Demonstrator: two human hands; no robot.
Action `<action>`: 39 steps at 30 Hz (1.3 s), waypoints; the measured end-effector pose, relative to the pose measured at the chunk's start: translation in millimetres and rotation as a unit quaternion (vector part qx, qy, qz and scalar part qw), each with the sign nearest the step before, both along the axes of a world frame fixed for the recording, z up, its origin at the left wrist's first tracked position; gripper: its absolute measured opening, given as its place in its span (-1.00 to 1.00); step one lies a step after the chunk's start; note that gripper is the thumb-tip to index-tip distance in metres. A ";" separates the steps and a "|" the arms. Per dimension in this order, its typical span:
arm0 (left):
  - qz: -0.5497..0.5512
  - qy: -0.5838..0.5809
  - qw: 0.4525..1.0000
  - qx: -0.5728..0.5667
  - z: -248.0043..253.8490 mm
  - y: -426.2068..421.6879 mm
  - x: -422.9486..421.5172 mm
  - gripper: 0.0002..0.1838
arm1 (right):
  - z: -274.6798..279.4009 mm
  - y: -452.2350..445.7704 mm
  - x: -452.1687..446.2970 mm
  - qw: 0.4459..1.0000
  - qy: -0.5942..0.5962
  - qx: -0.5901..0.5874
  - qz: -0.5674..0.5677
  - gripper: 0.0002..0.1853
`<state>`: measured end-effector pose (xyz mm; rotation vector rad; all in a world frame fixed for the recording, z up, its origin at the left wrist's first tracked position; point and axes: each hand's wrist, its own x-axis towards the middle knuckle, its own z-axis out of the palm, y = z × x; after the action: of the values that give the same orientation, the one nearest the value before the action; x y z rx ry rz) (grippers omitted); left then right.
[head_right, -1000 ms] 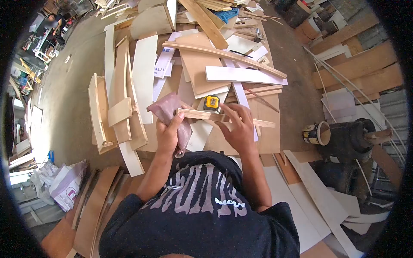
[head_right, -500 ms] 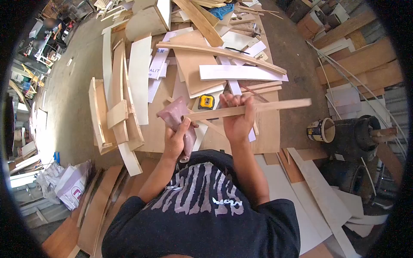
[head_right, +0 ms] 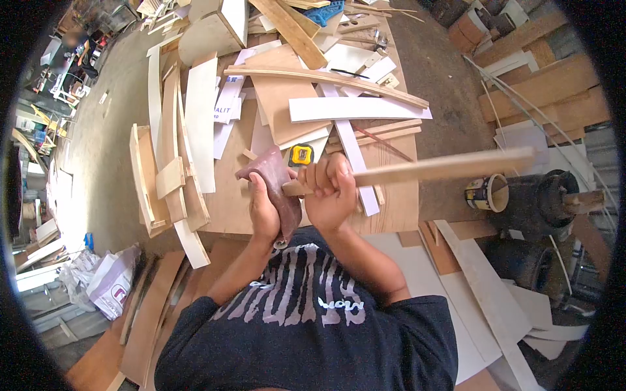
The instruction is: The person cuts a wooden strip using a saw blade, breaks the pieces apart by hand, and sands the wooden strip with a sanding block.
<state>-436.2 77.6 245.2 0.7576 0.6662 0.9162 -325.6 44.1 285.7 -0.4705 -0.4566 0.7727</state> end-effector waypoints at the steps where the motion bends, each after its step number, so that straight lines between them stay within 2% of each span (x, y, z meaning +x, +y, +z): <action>1: 0.017 0.001 1.000 -0.001 2.6 0.7 2.2 -0.27 | -4.5 -1.4 0.5 0.999 0.022 0.029 0.027 -0.59; 2: 0.015 0.003 1.000 -0.001 7.2 -1.7 1.0 -0.27 | -7.4 -2.4 0.9 0.996 0.044 0.058 0.053 -0.56; 3: -0.007 0.024 1.000 -0.010 24.2 -5.4 0.1 -0.26 | 2.1 -1.1 0.3 0.998 0.059 -0.005 0.036 -0.52; 6: -0.031 0.069 0.997 -0.014 30.5 -8.0 2.2 -0.25 | 24.1 10.0 3.1 0.992 0.101 -0.073 -0.014 -0.51; 8: -0.027 0.085 0.996 0.005 27.5 -2.8 4.7 -0.24 | 12.5 5.1 -1.4 0.993 0.096 -0.061 -0.037 -0.56; 10: -0.008 0.035 0.999 0.002 13.5 2.5 6.4 -0.23 | 0.5 -8.5 -14.1 0.997 0.021 -0.049 -0.049 -0.55; 12: 0.013 0.045 0.999 0.004 10.5 -5.8 5.4 -0.23 | -1.6 -6.1 -9.8 0.999 0.024 -0.035 -0.031 -0.55; 14: -0.059 0.074 0.996 -0.002 14.8 -13.6 1.2 -0.23 | 6.0 9.4 2.5 0.989 0.095 -0.067 -0.089 -0.55; 16: -0.050 0.071 0.996 0.008 18.1 -9.2 4.0 -0.23 | 5.8 6.3 0.8 0.990 0.091 -0.057 -0.092 -0.56; 18: -0.044 -0.016 0.999 0.008 15.9 3.6 4.5 -0.23 | -3.2 -6.0 -11.3 0.992 0.111 -0.044 -0.047 -0.56; 20: -0.026 0.014 0.998 0.049 18.5 3.6 9.3 -0.25 | -2.7 -1.8 -8.2 0.992 0.102 -0.042 -0.056 -0.56; 22: 0.008 0.013 0.999 -0.040 20.6 -12.5 11.2 -0.27 | 0.3 -5.0 -10.9 0.991 0.096 -0.057 -0.079 -0.56; 23: -0.083 0.067 0.994 -0.016 13.5 -14.5 -2.5 -0.29 | 4.5 1.7 -4.4 0.989 0.075 -0.077 -0.097 -0.53; 24: -0.108 0.064 0.992 0.013 4.4 -15.8 -7.0 -0.30 | 7.0 3.7 -0.9 0.989 0.075 -0.076 -0.097 -0.53; 26: -0.079 -0.001 0.995 -0.062 -15.9 -15.7 -5.9 -0.32 | 10.2 3.5 1.4 0.993 0.061 -0.041 -0.097 -0.52; 27: -0.080 -0.002 0.995 -0.060 -8.0 -13.7 -3.6 -0.32 | 9.7 0.9 -1.6 0.991 0.066 -0.044 -0.104 -0.52; 29: -0.050 0.033 0.998 -0.015 13.5 -8.4 2.2 -0.36 | 12.9 -9.5 -4.5 0.990 0.065 -0.043 -0.115 -0.52; 33: -0.069 0.062 0.995 -0.021 0.7 -9.9 -0.3 -0.44 | 35.2 -24.2 -6.7 0.990 0.046 -0.031 -0.127 -0.51; 36: -0.043 0.183 0.970 0.157 1.4 -13.3 1.6 -0.41 | 30.0 -29.2 -12.6 0.996 -0.009 0.000 -0.086 -0.51; 38: -0.026 0.157 0.977 0.139 1.1 -13.1 6.2 -0.42 | 25.3 -26.5 -19.9 0.993 -0.078 -0.030 -0.078 -0.53; 39: -0.019 0.161 0.979 0.123 7.6 -12.6 7.4 -0.43 | 22.4 -26.0 -20.8 0.994 -0.060 -0.024 -0.089 -0.54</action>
<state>-428.8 65.0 252.8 1.1517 0.8272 0.8581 -346.3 18.1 308.1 -0.5959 -0.5011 0.5866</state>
